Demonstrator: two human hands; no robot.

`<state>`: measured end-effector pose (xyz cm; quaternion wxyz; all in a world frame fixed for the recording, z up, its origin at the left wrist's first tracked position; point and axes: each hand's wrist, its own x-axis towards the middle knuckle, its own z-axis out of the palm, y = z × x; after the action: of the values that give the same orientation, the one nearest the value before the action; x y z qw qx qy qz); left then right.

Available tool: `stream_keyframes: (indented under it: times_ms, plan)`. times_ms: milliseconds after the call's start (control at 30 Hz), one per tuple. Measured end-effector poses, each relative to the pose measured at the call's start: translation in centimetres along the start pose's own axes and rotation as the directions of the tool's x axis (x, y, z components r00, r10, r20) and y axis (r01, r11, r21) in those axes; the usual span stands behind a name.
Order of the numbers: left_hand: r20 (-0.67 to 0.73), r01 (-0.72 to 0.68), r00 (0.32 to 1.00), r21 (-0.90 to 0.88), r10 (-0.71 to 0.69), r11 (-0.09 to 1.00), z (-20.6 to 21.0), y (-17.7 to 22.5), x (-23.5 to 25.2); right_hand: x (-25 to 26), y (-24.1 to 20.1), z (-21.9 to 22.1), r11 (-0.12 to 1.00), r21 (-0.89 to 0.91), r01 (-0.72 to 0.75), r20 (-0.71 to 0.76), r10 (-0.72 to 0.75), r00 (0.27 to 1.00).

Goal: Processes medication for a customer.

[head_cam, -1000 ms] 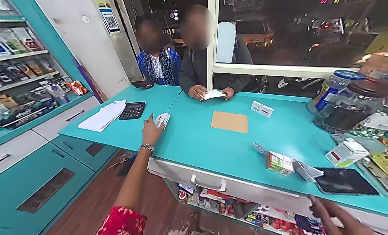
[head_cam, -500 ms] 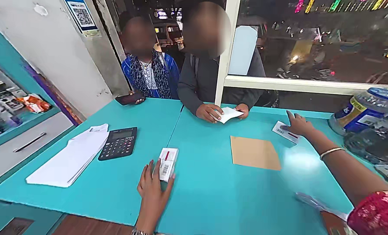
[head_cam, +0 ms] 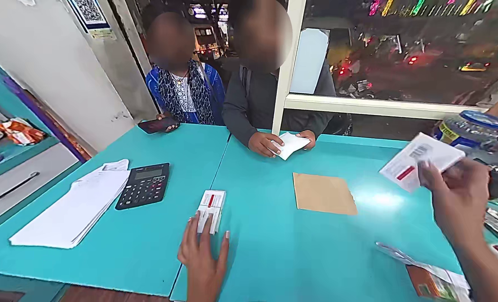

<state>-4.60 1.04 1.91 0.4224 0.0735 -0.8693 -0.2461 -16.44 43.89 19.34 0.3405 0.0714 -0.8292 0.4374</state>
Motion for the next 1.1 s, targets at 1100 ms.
stream_keyframes:
  times_ms: [1100]
  plan:
    - [0.434,-0.024,0.824,-0.615,0.364,0.788,1.1,22.4,-9.3,-22.2,-1.2,-3.9,0.827,0.445,-0.344,0.55,0.051,0.834]
